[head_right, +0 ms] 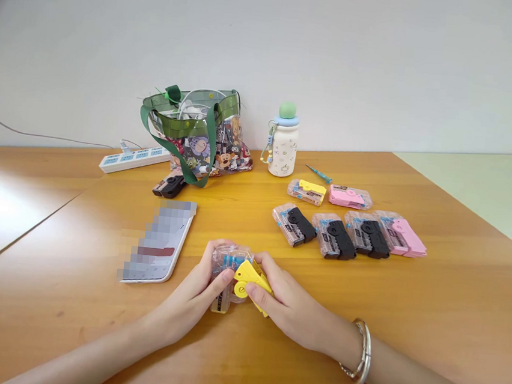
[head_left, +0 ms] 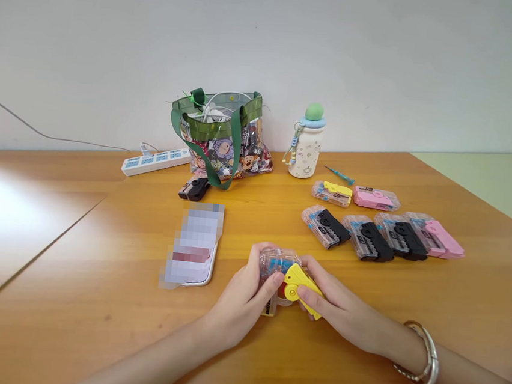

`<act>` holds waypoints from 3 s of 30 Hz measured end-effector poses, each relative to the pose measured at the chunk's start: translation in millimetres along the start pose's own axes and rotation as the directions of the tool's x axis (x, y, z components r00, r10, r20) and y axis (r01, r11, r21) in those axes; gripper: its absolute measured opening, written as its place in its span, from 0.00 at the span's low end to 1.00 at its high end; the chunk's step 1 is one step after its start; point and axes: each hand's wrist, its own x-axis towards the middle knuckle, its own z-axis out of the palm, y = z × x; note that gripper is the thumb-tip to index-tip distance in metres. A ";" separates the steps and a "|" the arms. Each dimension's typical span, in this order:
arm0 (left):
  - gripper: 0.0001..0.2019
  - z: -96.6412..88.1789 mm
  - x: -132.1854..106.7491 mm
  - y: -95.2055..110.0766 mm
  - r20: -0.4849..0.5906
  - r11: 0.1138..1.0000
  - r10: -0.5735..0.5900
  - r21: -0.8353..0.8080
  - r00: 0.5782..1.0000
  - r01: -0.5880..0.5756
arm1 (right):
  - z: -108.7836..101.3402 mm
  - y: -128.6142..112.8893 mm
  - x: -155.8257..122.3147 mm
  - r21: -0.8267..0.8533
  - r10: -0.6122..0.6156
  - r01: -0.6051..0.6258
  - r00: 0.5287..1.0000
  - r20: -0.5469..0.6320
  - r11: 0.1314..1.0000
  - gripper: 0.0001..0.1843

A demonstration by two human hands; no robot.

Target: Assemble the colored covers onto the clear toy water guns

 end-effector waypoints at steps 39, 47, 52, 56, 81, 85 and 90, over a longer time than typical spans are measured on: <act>0.18 -8.8 3.5 3.1 0.232 0.995 0.060 0.065 0.971 -0.077 | -1.5 -1.1 1.0 0.083 -0.074 0.093 0.974 -0.213 0.992 0.12; 0.34 -1.5 1.4 -8.8 0.184 0.990 0.103 0.073 0.978 -0.118 | 4.7 0.5 -1.9 0.109 -0.074 0.083 0.994 -0.080 0.991 0.15; 0.35 -1.3 1.9 -7.2 0.169 0.996 0.080 -0.049 0.982 -0.073 | -0.6 4.4 2.3 0.221 -0.067 0.066 0.998 -0.001 0.973 0.19; 0.34 -3.3 2.8 -1.9 0.196 0.976 0.060 -0.219 0.979 -0.016 | -9.0 10.1 6.8 0.340 -0.018 0.007 0.999 0.030 0.940 0.22; 0.23 -3.0 4.3 -3.9 0.146 0.972 0.059 -0.235 0.987 -0.024 | -12.8 5.6 7.4 0.056 -0.042 0.061 0.953 -0.299 0.997 0.09; 0.24 -4.3 2.1 -4.8 0.181 0.994 0.064 -0.103 0.981 -0.046 | -23.1 6.1 10.0 0.033 -0.036 0.057 0.893 -0.449 0.998 0.09; 0.23 -3.1 2.6 -5.4 0.126 0.984 0.079 -0.171 0.989 -0.057 | -11.5 8.9 9.4 0.011 -0.034 0.043 0.904 -0.427 0.999 0.09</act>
